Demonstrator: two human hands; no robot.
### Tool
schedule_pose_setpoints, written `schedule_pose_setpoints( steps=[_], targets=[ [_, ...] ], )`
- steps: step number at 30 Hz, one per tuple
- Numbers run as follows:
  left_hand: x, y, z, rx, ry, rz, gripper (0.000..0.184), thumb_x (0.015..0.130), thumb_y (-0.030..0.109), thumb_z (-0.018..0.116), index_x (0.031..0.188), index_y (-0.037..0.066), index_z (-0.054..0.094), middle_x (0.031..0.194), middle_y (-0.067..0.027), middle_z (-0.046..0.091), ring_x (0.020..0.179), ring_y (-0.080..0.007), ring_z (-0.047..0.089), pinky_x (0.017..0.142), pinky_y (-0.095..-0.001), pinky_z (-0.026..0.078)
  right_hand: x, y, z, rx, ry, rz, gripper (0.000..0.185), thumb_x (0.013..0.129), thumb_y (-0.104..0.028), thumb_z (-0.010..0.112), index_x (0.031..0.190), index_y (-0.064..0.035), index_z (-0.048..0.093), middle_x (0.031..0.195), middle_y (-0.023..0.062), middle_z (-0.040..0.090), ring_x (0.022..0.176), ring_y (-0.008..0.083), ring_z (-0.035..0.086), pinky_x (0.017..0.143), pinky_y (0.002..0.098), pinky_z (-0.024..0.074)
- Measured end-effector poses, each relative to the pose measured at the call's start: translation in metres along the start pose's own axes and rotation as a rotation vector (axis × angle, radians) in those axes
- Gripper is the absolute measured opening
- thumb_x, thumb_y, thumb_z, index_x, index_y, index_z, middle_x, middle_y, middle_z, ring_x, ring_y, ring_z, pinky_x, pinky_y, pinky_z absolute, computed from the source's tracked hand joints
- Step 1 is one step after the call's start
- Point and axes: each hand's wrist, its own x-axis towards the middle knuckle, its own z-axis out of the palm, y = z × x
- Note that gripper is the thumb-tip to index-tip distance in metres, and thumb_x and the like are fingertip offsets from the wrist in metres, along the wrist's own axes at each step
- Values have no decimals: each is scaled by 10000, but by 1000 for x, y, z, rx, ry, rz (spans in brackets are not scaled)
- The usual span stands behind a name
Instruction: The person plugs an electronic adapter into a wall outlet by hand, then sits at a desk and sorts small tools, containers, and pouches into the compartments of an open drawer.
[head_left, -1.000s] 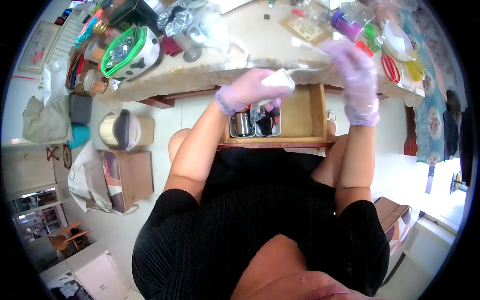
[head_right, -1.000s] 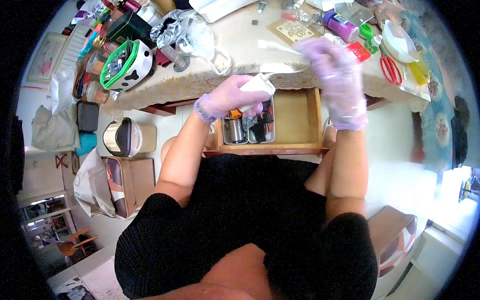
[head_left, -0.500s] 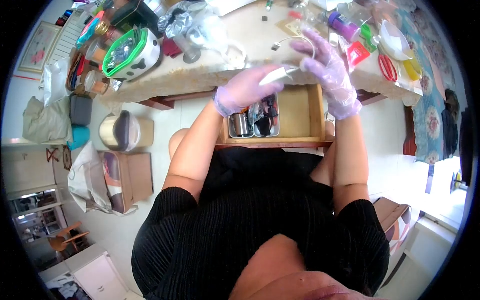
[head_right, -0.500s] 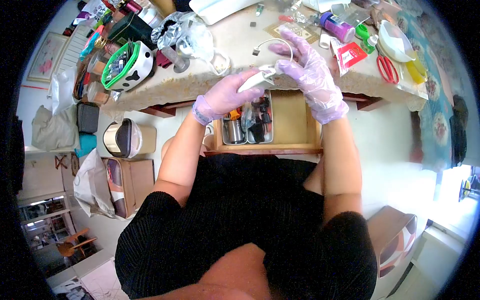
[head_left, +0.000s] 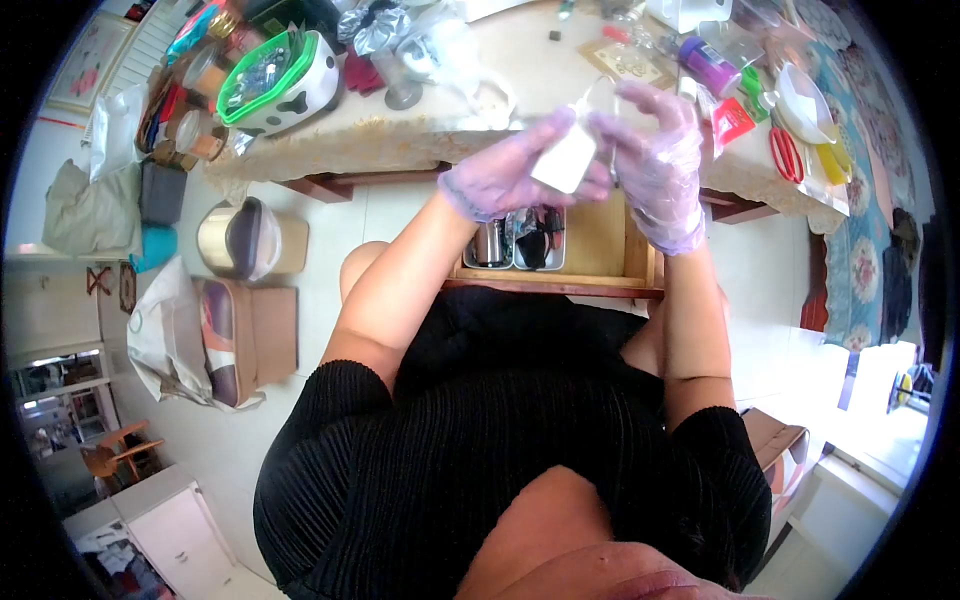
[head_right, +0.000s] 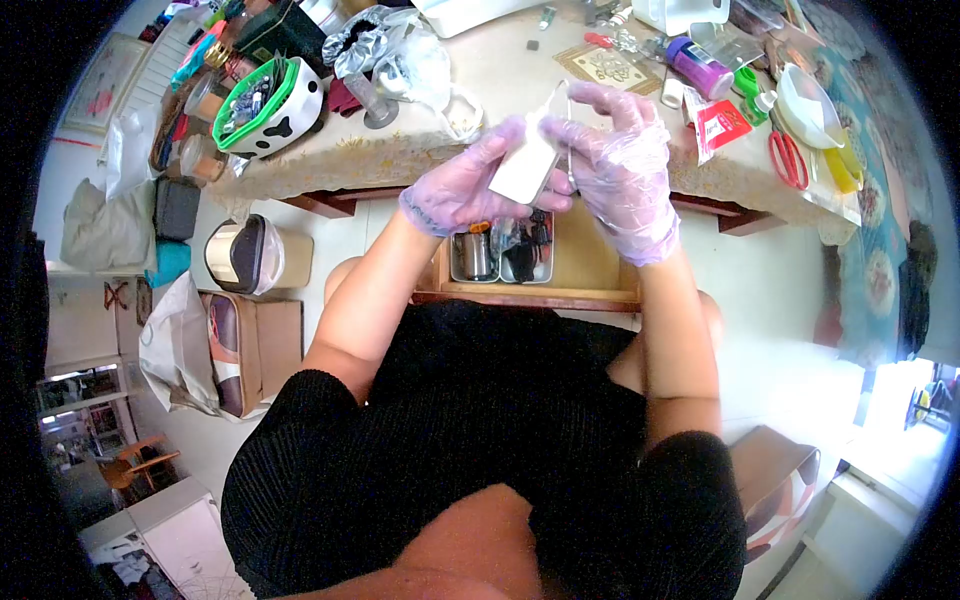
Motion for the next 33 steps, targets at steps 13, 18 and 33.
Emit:
schedule_pose_setpoints(
  steps=[13, 18, 33],
  targets=[
    [3, -7, 21, 207, 279, 252, 409, 893, 158, 660, 1263, 46, 525, 1156, -51, 617, 1065, -154, 592, 888, -326, 508, -3, -28, 8, 507, -10, 586, 460, 908, -98, 576, 1345, -9, 463, 1247, 171, 537, 1117, 276, 547, 954, 371, 479],
    [20, -26, 20, 512, 427, 475, 721, 779, 52, 744, 1381, 65, 348, 1187, -71, 553, 1044, -166, 570, 871, -311, 501, -11, -15, 8, 617, -252, 616, 371, 954, -260, 493, 1112, 65, 576, 995, 198, 644, 851, 271, 610, 797, 376, 494],
    [28, -24, 11, 464, 351, 335, 645, 893, 94, 646, 1443, 52, 311, 1110, -94, 605, 993, -161, 607, 837, -296, 503, -89, 165, -179, 740, 661, 1146, 431, 946, -294, 563, 1235, 24, 529, 1052, 146, 668, 943, 261, 666, 766, 396, 570]
  ],
)
